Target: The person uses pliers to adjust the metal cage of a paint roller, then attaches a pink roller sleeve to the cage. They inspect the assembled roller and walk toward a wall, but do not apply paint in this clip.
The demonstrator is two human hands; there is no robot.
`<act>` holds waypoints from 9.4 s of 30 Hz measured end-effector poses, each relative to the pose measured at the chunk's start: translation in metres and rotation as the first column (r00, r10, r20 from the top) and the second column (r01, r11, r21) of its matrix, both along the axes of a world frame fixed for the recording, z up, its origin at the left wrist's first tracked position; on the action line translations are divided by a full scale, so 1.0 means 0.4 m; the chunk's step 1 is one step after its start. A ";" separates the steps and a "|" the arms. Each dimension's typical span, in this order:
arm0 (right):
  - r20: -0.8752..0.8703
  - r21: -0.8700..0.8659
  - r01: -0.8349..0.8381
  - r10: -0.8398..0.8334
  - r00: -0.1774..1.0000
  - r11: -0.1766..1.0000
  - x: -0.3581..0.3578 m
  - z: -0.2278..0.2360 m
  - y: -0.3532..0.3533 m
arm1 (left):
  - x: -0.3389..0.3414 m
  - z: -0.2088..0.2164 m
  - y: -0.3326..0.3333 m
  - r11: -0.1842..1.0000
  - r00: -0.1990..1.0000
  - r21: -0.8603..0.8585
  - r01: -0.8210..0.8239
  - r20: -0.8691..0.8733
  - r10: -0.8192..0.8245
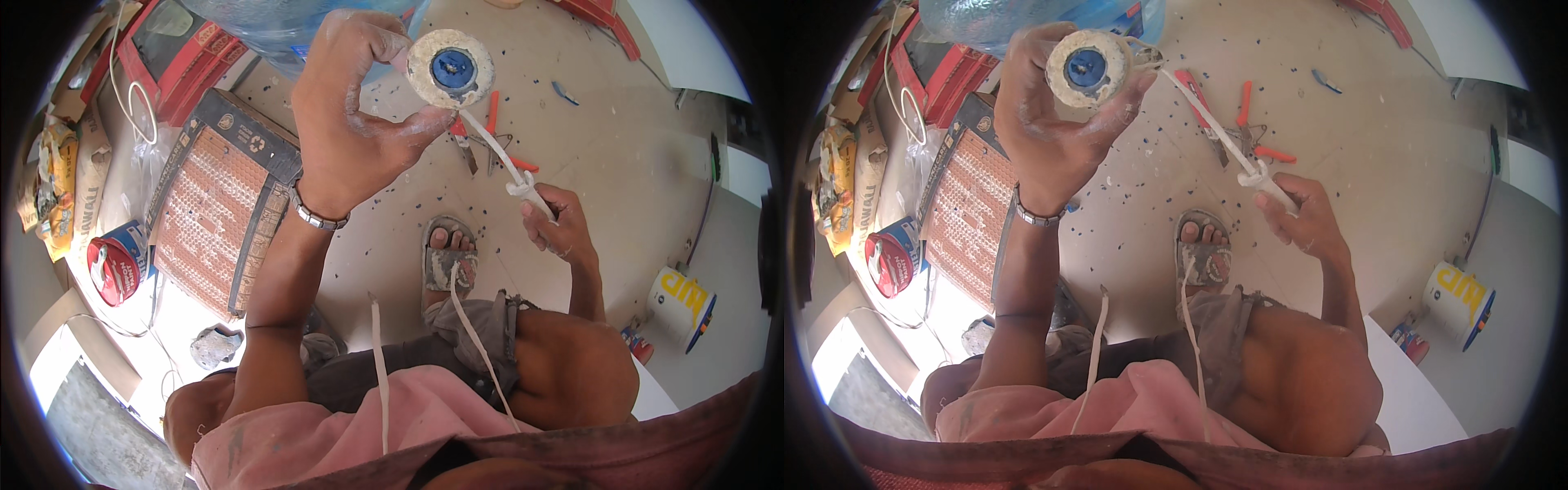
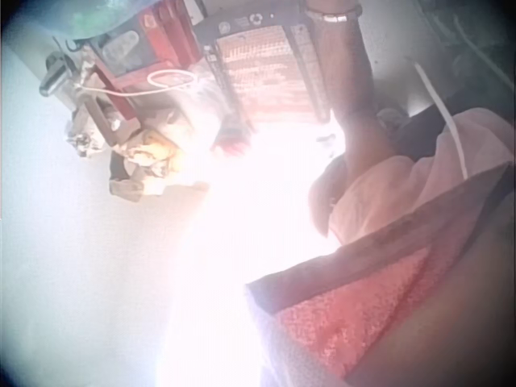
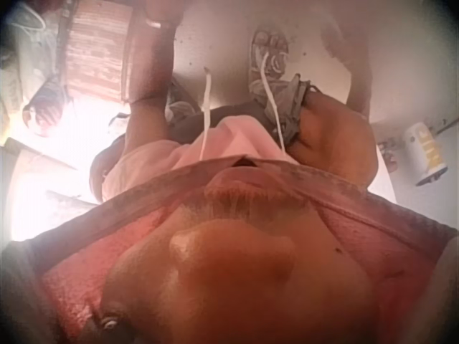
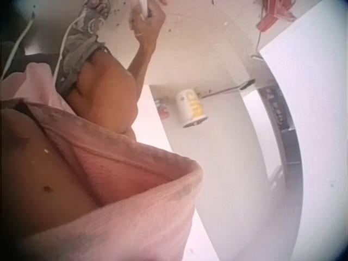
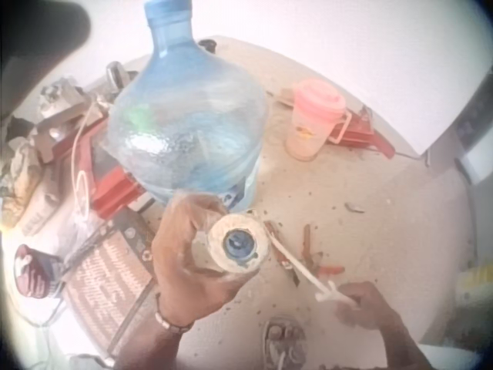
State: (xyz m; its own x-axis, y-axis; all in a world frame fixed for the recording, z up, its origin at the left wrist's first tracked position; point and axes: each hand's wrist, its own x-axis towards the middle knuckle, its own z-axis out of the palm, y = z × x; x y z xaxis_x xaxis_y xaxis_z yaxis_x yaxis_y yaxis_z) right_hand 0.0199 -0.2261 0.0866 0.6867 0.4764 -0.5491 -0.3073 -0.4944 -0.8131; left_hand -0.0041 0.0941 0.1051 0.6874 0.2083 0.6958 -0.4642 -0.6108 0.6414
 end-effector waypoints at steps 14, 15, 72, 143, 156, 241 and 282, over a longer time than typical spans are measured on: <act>-0.216 -0.064 -0.225 0.207 0.954 0.972 0.054 0.066 -0.046 | 0.006 0.014 0.109 0.859 0.842 -0.162 0.486 -0.176 -0.509; -0.221 -0.056 -0.222 0.205 0.954 0.973 0.058 0.073 -0.042 | 0.005 0.016 0.103 0.886 0.867 -0.157 0.436 -0.190 -0.460; -0.604 0.163 0.325 -0.166 0.779 0.932 -0.174 -0.036 -0.048 | 0.063 -0.196 -0.276 0.546 0.843 -0.833 0.091 -0.228 -0.488; -0.297 0.067 0.219 -0.190 0.936 0.973 -0.275 -0.117 -0.119 | 0.097 -0.204 -0.292 0.618 0.869 -0.771 0.156 -0.191 -0.457; -0.441 0.170 0.395 -0.289 0.850 0.903 -0.228 -0.113 -0.035 | 0.042 -0.204 -0.360 0.685 0.879 -0.726 0.058 -0.288 -0.380; 0.160 -0.546 -0.806 0.973 0.167 0.229 0.080 -0.008 0.575 | -0.791 -0.117 0.517 0.015 0.264 -0.641 -0.768 -0.338 -0.903; -0.167 0.089 -0.849 0.848 0.502 0.520 -0.113 -0.037 0.881 | -1.030 0.164 0.564 -0.270 0.406 -0.305 -0.913 -0.742 -0.533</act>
